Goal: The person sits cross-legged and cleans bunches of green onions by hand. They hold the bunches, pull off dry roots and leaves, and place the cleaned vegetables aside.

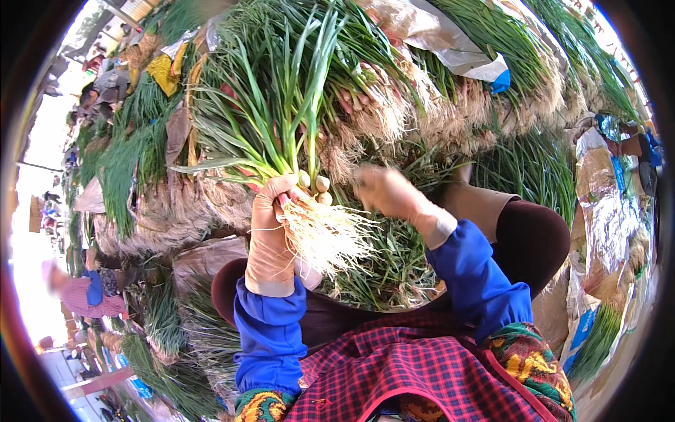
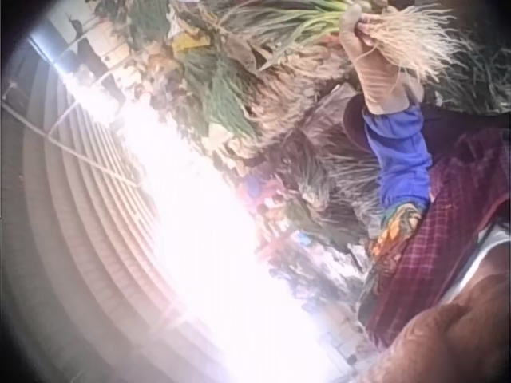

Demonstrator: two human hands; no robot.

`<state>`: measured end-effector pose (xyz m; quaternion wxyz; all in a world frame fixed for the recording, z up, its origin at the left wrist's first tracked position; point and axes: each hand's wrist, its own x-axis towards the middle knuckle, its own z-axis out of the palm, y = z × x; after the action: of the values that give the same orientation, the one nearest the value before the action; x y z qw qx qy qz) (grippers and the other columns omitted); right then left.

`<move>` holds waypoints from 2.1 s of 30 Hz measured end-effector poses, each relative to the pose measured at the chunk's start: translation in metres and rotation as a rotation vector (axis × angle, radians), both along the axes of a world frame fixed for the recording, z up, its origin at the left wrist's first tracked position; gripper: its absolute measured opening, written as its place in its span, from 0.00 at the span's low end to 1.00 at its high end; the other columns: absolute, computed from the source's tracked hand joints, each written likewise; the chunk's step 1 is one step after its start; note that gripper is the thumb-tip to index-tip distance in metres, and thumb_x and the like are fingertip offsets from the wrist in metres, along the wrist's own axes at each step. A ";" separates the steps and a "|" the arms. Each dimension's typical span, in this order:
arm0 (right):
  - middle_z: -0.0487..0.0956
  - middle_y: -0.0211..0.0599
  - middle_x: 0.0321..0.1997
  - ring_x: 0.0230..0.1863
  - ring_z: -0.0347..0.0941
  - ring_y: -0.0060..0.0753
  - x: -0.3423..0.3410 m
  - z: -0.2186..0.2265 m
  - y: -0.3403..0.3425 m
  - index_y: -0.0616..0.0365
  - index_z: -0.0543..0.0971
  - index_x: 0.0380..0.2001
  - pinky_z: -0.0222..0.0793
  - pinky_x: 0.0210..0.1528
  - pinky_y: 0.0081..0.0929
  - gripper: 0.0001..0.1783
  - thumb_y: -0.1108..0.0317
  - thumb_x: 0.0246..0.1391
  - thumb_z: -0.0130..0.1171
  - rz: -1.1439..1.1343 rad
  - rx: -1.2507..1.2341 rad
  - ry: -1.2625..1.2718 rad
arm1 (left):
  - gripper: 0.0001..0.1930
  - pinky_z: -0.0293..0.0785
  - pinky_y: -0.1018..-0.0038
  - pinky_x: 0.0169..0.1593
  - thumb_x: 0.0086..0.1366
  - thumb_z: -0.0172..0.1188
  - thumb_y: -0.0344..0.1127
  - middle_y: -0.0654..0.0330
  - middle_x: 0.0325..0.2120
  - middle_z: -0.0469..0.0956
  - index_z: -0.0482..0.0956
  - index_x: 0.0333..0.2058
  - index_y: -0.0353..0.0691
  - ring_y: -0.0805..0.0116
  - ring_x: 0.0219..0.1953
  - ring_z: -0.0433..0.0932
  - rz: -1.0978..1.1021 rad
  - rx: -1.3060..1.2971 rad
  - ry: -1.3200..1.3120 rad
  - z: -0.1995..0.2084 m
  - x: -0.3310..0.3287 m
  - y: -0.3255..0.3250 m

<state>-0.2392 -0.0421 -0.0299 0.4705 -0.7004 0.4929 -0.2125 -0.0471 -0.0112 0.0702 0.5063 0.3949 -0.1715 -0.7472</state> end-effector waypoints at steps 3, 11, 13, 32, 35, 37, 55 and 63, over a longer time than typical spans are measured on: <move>0.76 0.29 0.30 0.26 0.72 0.18 0.022 0.046 -0.029 0.55 0.70 0.51 0.67 0.25 0.17 0.18 0.67 0.56 0.50 0.087 0.333 -0.802 | 0.15 0.75 0.71 0.30 0.56 0.53 0.42 0.53 0.28 0.76 0.73 0.35 0.35 0.65 0.27 0.74 -0.056 -0.038 -0.022 -0.001 0.003 -0.003; 0.72 0.54 0.19 0.23 0.70 0.57 0.048 0.036 -0.040 0.58 0.74 0.30 0.68 0.26 0.42 0.09 0.65 0.47 0.54 -0.258 -0.606 -0.138 | 0.11 0.64 0.77 0.25 0.57 0.52 0.39 0.61 0.24 0.66 0.68 0.29 0.36 0.71 0.23 0.63 -0.027 0.049 0.100 0.008 -0.011 0.000; 0.74 0.47 0.19 0.22 0.73 0.47 0.036 0.010 -0.059 0.56 0.75 0.29 0.71 0.27 0.38 0.09 0.63 0.49 0.51 -0.401 -0.427 -0.031 | 0.10 0.62 0.77 0.24 0.57 0.52 0.38 0.61 0.25 0.64 0.68 0.29 0.37 0.72 0.22 0.60 -0.088 0.044 0.133 0.010 -0.013 0.002; 0.77 0.45 0.24 0.24 0.74 0.49 -0.062 0.013 -0.088 0.58 0.69 0.42 0.70 0.26 0.41 0.15 0.62 0.53 0.49 -0.357 -0.345 0.563 | 0.16 0.58 0.75 0.29 0.59 0.52 0.36 0.68 0.21 0.60 0.64 0.43 0.35 0.75 0.21 0.61 -0.130 -0.315 0.598 0.000 0.010 -0.019; 0.77 0.40 0.22 0.22 0.74 0.42 -0.053 0.032 -0.083 0.56 0.76 0.32 0.71 0.26 0.36 0.11 0.61 0.53 0.52 -0.251 -0.672 0.239 | 0.13 0.63 0.71 0.29 0.58 0.52 0.36 0.66 0.22 0.65 0.64 0.39 0.38 0.72 0.21 0.66 -0.252 -0.510 0.693 0.011 0.027 -0.016; 0.76 0.44 0.21 0.23 0.74 0.41 -0.065 0.047 -0.112 0.59 0.76 0.30 0.69 0.28 0.37 0.11 0.61 0.51 0.55 -0.681 -0.665 -0.010 | 0.12 0.64 0.72 0.29 0.58 0.53 0.36 0.65 0.22 0.64 0.63 0.37 0.39 0.72 0.22 0.66 -0.281 -0.536 0.666 0.008 0.024 -0.020; 0.71 0.39 0.20 0.22 0.63 0.27 -0.010 0.056 -0.033 0.62 0.73 0.33 0.65 0.27 0.26 0.10 0.66 0.53 0.56 -0.331 -0.455 -0.341 | 0.16 0.67 0.67 0.46 0.54 0.56 0.42 0.61 0.36 0.70 0.69 0.37 0.38 0.65 0.40 0.70 0.028 -0.180 0.093 0.006 0.001 -0.007; 0.75 0.46 0.20 0.22 0.73 0.50 0.013 0.049 0.015 0.54 0.67 0.46 0.68 0.22 0.37 0.22 0.64 0.48 0.58 0.015 -0.450 -0.249 | 0.04 0.77 0.65 0.37 0.53 0.56 0.28 0.60 0.18 0.74 0.74 0.26 0.34 0.68 0.22 0.75 0.046 -0.036 0.090 -0.032 0.029 -0.021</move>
<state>-0.2262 -0.0268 0.0194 0.3613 -0.7596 0.3662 -0.3980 -0.0180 -0.0318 0.0384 0.5376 0.3556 -0.1528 -0.7491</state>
